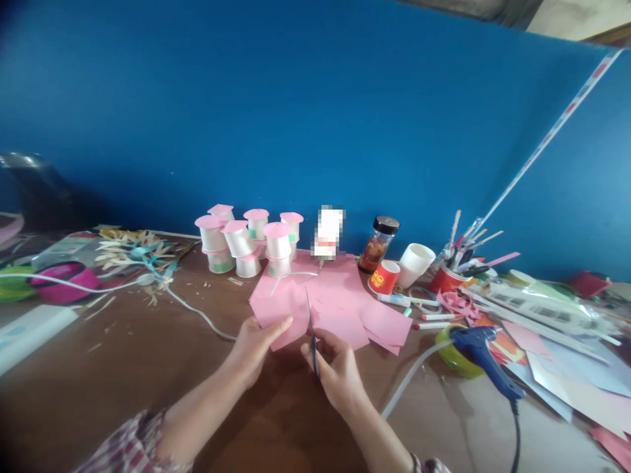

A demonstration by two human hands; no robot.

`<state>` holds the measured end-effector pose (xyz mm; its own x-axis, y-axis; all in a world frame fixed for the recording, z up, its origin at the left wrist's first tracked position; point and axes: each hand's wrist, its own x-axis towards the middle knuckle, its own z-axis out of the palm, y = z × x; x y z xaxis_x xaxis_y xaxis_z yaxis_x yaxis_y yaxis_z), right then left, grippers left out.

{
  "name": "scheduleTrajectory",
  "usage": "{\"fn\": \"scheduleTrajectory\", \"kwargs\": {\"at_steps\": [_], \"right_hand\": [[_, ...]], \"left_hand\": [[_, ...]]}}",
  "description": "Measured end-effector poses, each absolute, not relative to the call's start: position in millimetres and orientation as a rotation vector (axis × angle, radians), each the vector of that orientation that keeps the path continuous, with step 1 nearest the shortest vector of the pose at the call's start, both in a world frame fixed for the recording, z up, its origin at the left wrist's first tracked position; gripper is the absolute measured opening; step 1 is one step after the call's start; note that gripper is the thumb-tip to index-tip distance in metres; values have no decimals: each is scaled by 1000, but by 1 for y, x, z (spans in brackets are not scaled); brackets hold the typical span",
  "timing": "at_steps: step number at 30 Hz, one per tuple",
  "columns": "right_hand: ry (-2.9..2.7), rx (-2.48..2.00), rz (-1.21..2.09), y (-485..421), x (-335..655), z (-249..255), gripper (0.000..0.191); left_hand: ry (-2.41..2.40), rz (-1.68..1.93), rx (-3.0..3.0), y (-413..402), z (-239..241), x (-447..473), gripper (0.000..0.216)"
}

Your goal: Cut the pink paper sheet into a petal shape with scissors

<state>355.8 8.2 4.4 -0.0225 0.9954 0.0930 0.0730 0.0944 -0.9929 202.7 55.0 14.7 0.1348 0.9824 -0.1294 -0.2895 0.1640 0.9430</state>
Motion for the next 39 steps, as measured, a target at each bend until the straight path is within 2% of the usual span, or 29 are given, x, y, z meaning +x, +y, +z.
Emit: {"fn": "scheduleTrajectory", "kwargs": {"at_steps": [39], "right_hand": [[-1263,-1199,1170,7,356,2,38]], "left_hand": [[996,1198,896,58,9,202,36]]}}
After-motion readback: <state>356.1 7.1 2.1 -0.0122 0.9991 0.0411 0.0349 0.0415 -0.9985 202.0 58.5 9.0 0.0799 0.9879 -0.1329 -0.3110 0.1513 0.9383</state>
